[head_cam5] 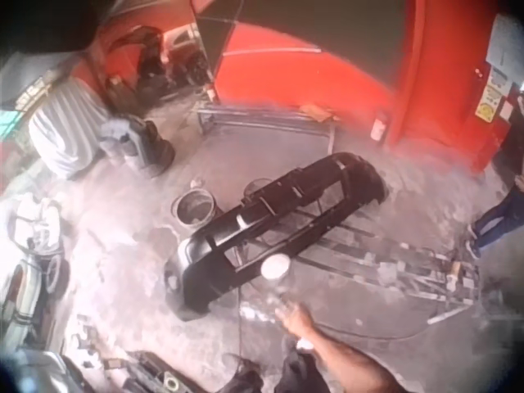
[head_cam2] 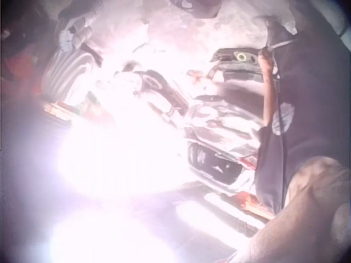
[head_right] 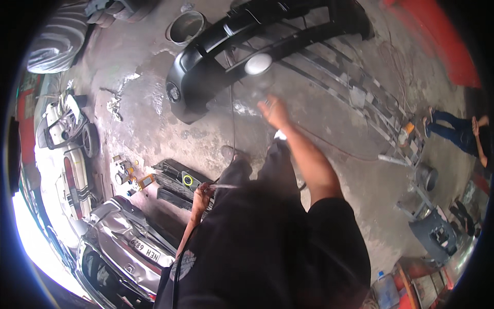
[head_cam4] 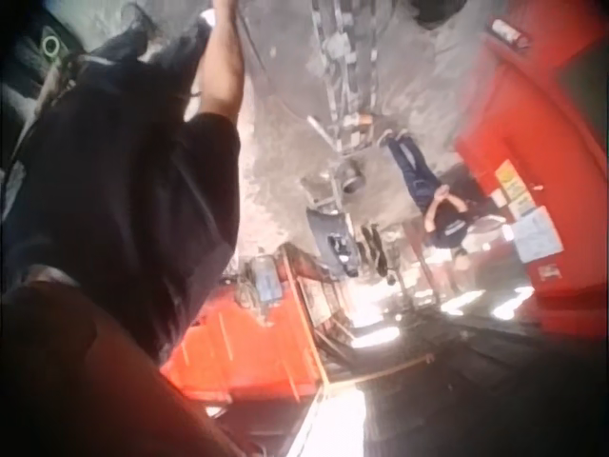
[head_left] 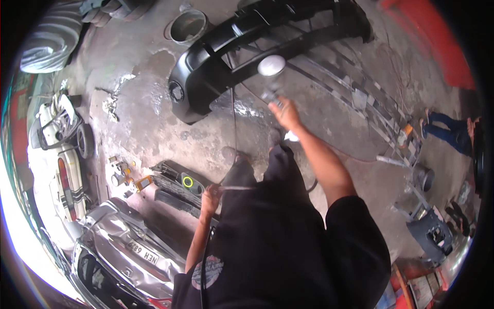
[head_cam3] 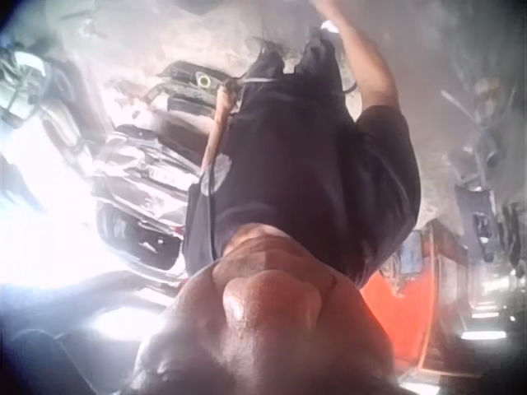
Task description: The person spray paints a black car bumper with a silver spray gun, applying multiple coats to the surface. They then clean the spray gun using a solvent and a cloth.
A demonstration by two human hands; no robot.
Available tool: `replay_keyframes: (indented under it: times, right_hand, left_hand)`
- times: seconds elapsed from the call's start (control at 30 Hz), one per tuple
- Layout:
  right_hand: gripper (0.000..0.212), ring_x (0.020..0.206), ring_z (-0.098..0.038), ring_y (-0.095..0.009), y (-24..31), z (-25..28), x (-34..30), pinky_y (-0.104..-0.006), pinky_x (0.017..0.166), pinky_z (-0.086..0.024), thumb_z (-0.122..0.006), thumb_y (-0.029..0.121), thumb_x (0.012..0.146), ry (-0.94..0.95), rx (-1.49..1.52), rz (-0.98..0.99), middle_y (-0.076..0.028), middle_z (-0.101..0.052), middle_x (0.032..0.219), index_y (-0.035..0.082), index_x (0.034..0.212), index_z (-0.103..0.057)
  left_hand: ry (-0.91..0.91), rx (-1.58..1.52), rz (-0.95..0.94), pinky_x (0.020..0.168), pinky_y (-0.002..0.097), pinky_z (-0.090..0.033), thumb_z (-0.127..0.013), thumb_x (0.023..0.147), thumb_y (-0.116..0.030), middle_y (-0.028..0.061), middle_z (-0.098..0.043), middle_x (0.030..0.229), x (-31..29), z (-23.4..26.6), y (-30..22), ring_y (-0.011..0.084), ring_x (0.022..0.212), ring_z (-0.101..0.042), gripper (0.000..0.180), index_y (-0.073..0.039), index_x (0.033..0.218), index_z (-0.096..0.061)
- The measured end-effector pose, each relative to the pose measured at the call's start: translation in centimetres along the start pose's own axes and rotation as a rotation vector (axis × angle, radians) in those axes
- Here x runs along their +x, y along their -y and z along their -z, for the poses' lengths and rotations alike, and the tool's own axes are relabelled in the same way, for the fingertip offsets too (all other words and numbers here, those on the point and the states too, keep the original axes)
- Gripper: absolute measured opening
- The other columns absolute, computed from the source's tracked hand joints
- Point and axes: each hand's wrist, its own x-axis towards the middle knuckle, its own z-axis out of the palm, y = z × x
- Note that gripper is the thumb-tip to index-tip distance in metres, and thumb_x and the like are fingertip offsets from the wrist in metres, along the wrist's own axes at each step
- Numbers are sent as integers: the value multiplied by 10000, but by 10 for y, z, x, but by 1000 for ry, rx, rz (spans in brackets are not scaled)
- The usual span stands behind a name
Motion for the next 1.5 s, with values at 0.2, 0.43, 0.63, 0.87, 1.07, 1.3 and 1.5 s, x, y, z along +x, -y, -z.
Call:
replay_keyframes:
  times: [0.2,0.43,0.63,0.87,1.07,1.3,1.5]
  right_hand:
    - [781,1098,-744,-330,121,16,-16,-391,997,-548,-829,527,912,639,152,136,-254,-768,1180,-6,1450,-637]
    - [662,778,-705,-137,207,131,56,-299,665,-580,-860,418,908,608,152,247,-69,-796,1030,46,1425,-677]
    - [847,763,-693,-156,335,267,57,-314,740,-549,-882,561,838,425,-23,306,-92,-728,927,-39,1385,-644]
    - [522,844,-638,-128,436,312,-12,-305,786,-551,-854,431,902,346,-225,344,-61,-780,1201,79,1277,-762]
    - [579,1158,-706,-190,376,264,-93,-346,1048,-525,-855,319,921,538,-132,228,-81,-765,1287,97,1432,-696]
    - [508,1131,-727,-244,230,171,-180,-381,1003,-538,-826,280,930,703,-2,248,-136,-781,1251,116,1399,-719]
    - [460,1149,-716,-355,193,138,-219,-443,991,-557,-792,354,946,765,-88,285,-156,-756,1278,185,1371,-739]
  left_hand:
    - [-96,119,-61,875,468,-572,-797,941,-291,226,-737,1111,0,-4,-21,415,1000,-706,347,-31,1165,-750]
    - [205,-292,-195,901,427,-589,-827,925,-195,223,-732,1177,35,-32,-82,364,1080,-740,332,16,1165,-735]
    - [622,-245,-463,1001,400,-531,-772,984,-239,146,-656,1358,48,-44,-183,293,1237,-657,411,-61,1336,-656]
    - [711,-220,-788,1213,440,-405,-755,977,-267,184,-469,1624,8,-71,-204,387,1483,-479,642,-123,1557,-521]
    - [477,-341,-466,1034,436,-552,-739,994,-264,208,-643,1438,-11,2,-145,345,1244,-672,504,-73,1450,-639]
    - [-157,-256,-408,845,404,-575,-792,975,-288,190,-680,1298,-51,118,-150,292,1028,-695,534,36,1374,-647]
    - [-369,8,-541,855,442,-581,-856,898,-311,226,-568,1405,-96,116,-222,375,1057,-687,752,9,1503,-543]
